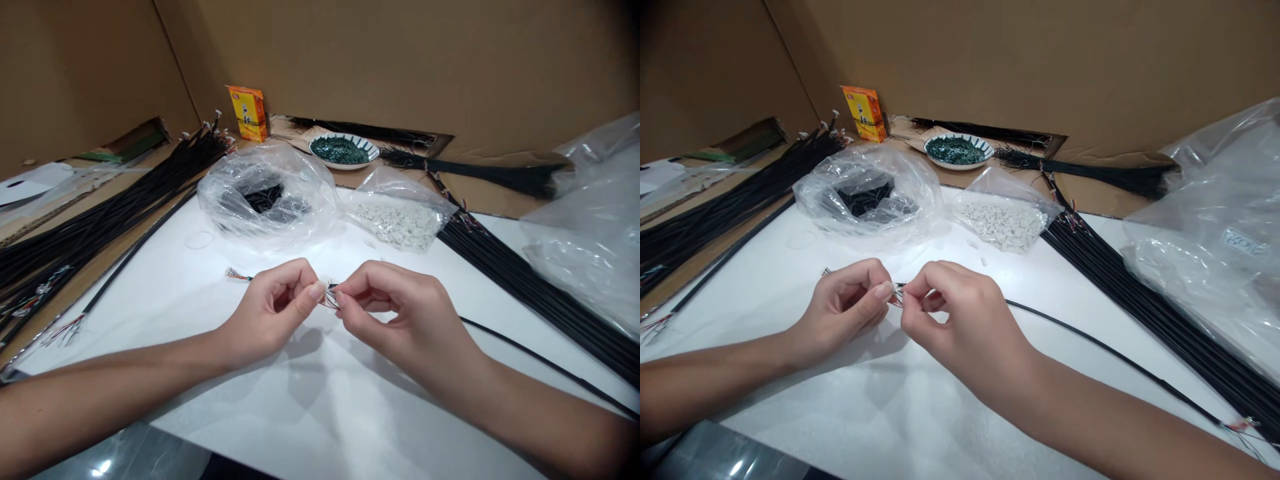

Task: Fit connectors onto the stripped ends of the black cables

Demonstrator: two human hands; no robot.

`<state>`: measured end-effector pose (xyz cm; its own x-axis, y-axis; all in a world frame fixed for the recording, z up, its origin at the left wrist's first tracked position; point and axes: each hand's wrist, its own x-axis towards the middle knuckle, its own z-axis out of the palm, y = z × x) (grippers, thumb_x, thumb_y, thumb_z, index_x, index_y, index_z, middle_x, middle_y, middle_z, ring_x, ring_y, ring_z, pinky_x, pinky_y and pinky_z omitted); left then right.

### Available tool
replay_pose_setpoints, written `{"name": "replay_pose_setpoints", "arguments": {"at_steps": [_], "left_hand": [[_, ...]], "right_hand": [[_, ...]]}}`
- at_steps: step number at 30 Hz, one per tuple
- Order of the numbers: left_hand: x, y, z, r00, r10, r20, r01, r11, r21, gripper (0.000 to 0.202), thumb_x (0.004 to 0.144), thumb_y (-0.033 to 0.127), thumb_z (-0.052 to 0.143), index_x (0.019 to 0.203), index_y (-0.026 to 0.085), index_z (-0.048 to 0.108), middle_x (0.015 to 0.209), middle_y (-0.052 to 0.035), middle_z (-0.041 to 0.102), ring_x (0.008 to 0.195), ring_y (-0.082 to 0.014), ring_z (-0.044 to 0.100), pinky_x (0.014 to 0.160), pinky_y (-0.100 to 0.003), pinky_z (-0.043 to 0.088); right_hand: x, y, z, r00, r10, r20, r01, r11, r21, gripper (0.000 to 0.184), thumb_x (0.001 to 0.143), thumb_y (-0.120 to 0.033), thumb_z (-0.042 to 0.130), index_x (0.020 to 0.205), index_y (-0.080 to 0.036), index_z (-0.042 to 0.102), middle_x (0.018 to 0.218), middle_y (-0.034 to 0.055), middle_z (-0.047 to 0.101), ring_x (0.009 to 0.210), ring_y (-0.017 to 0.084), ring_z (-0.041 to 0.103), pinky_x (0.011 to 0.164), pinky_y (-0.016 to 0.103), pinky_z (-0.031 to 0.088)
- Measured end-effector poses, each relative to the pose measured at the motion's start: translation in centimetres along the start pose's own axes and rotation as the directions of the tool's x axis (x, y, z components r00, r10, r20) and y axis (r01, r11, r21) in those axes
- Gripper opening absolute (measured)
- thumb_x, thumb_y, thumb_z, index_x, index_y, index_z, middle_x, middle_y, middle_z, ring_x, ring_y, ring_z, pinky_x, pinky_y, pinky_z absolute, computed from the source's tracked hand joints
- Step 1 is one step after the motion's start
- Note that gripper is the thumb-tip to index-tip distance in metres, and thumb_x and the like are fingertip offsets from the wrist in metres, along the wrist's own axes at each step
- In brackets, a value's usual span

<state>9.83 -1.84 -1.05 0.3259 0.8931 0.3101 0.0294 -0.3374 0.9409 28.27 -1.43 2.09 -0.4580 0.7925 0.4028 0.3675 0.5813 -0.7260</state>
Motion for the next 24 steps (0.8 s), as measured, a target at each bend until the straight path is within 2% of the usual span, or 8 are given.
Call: {"name": "replay_pose_setpoints", "arguments": {"at_steps": [4, 14, 21, 24], "left_hand": [[-0.09, 0.12, 0.13, 1.000, 0.027, -0.012, -0.026, 0.998, 0.063, 0.022, 0.091, 0.026, 0.051, 0.073, 0.013, 0.049, 0.053, 0.0068, 0.038, 0.044, 0.0010, 0.032, 0.043, -0.015, 0.026], [-0.33, 0.36, 0.24, 0.997, 0.072, -0.002, -0.070, 0.977, 0.200, 0.024, 0.090, 0.025, 0.050, 0.069, 0.014, 0.045, 0.054, 0.0062, 0.036, 0.046, -0.0010, 0.033, 0.041, -0.015, 0.025], [-0.30, 0.58, 0.40, 0.997, 0.074, -0.007, -0.072, 0.977, 0.199, 0.025, 0.091, 0.026, 0.048, 0.069, 0.014, 0.045, 0.053, 0.0066, 0.034, 0.044, -0.0010, 0.030, 0.040, -0.016, 0.023], [-0.33, 0.51, 0.59, 0.997, 0.077, -0.002, -0.075, 0.982, 0.174, 0.025, 0.091, 0.025, 0.049, 0.068, 0.014, 0.044, 0.053, 0.0065, 0.033, 0.044, -0.0013, 0.029, 0.040, -0.016, 0.023]], "right_hand": [[-0.07, -0.23, 0.10, 0.999, -0.042, -0.027, 0.039, 0.994, -0.103, 0.011, 0.077, -0.008, 0.057, 0.069, -0.016, 0.056, 0.069, -0.0019, 0.058, 0.062, 0.007, 0.055, 0.057, 0.020, 0.046], [-0.48, -0.19, 0.18, 0.999, -0.034, 0.020, 0.037, 0.981, -0.192, 0.011, 0.078, -0.009, 0.056, 0.070, -0.016, 0.052, 0.067, -0.0032, 0.054, 0.060, 0.006, 0.050, 0.054, 0.019, 0.039], [-0.42, -0.07, 0.56, 0.990, -0.138, -0.009, 0.129, 0.946, -0.297, 0.014, 0.076, -0.006, 0.054, 0.069, -0.016, 0.047, 0.067, -0.0025, 0.050, 0.058, 0.007, 0.045, 0.047, 0.019, 0.032], [-0.51, -0.01, 0.66, 0.983, -0.180, -0.018, 0.164, 0.930, -0.328, 0.014, 0.076, -0.005, 0.054, 0.069, -0.016, 0.047, 0.066, -0.0022, 0.050, 0.057, 0.007, 0.045, 0.048, 0.020, 0.033]]}}
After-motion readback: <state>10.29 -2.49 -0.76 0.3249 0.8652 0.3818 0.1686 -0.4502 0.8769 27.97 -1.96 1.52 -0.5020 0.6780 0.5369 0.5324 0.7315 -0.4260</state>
